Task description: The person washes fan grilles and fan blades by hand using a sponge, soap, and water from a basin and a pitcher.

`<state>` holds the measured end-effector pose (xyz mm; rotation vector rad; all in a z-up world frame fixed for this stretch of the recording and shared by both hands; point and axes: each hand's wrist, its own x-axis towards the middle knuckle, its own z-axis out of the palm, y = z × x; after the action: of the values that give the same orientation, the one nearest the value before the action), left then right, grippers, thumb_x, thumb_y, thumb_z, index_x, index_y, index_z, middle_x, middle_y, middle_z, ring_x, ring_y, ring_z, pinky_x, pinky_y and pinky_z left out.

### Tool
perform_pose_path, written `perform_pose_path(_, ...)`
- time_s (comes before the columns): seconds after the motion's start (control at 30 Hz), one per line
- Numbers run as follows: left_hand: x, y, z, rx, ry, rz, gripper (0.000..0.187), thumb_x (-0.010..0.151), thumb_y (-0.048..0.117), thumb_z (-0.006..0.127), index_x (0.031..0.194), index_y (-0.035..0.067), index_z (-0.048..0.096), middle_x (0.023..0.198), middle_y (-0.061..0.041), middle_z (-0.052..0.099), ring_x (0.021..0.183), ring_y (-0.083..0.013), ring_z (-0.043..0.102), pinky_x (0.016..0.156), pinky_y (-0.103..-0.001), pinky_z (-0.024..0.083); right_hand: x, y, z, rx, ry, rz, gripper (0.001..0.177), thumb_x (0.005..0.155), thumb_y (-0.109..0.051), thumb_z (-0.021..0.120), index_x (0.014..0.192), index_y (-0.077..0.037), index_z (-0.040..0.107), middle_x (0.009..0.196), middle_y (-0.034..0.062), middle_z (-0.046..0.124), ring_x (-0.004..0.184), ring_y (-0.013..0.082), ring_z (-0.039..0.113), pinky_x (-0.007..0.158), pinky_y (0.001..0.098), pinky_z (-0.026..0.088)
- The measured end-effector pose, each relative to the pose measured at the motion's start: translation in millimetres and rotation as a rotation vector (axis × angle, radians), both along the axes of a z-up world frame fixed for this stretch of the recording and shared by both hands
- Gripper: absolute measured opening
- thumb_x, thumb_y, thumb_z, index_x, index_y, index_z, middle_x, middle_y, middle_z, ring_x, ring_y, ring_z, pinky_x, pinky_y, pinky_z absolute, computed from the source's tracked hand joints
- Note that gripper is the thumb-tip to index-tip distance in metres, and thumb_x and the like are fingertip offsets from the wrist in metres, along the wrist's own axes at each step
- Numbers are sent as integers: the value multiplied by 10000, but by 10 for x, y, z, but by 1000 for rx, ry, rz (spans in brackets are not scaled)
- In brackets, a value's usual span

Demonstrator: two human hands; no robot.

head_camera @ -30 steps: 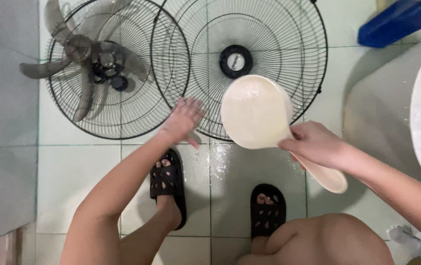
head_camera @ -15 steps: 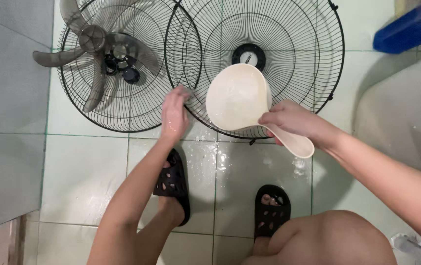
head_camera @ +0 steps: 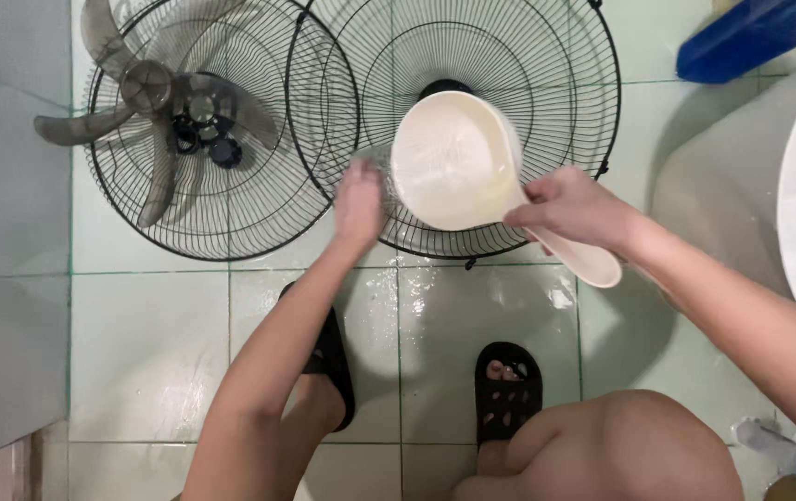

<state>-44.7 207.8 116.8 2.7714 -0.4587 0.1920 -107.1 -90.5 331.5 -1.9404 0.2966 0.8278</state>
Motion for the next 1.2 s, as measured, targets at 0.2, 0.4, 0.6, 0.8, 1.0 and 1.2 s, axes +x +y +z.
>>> perform_pose_path(0.2, 25, -1328, -652, -492, 388, -300, 239, 856, 180, 689, 1057, 79, 771, 1024, -220, 745, 963, -394, 706, 846, -466, 556, -455, -493, 81, -505, -158, 141, 329, 827, -269, 748, 1011, 2, 773, 726, 190, 737, 653, 290, 718, 695, 423, 570)
perform_pose_path(0.4, 141, -2869, -1015, -511, 537, -271, 193, 839, 221, 702, 962, 80, 749, 935, -204, 732, 881, -393, 699, 762, -479, 538, -825, -879, 114, -724, -345, 28, 348, 875, -258, 723, 1158, -55, 729, 796, 237, 723, 765, 390, 699, 756, 471, 557)
perform_pose_path(0.6, 164, -3424, 269, -447, 453, -175, 227, 909, 288, 667, 866, 72, 721, 843, -189, 710, 809, -389, 687, 744, -492, 527, -963, -1543, -14, -700, -772, -431, 419, 927, -206, 737, 1268, 22, 654, 806, 219, 710, 618, 286, 685, 608, 423, 553)
perform_pose_path(0.8, 30, -3883, 1322, -602, 245, -299, 257, 899, 313, 666, 838, 64, 680, 780, -158, 706, 763, -376, 688, 727, -497, 517, -876, -2631, -686, -434, -733, -1004, 446, 999, -234, 717, 1201, 104, 507, 797, 174, 686, 609, 232, 683, 541, 376, 553)
perform_pose_path(1.0, -197, -4036, 1162, -755, 361, -480, 212, 1023, 243, 526, 1108, 53, 568, 1069, -184, 643, 958, -359, 665, 838, -464, 525, -1122, -3435, -2326, -726, -407, -867, 496, 838, -242, 764, 1144, 86, 553, 840, 219, 700, 659, 342, 695, 629, 450, 574)
perform_pose_path(1.2, -401, -3083, 592, -371, 209, -344, 445, 830, 257, 722, 1205, 65, 582, 1204, -171, 581, 1152, -363, 575, 958, -491, 465, -1168, -3541, -3230, -524, 79, -549, 409, 870, -282, 733, 974, 113, 763, 932, 295, 786, 758, 377, 777, 737, 432, 613)
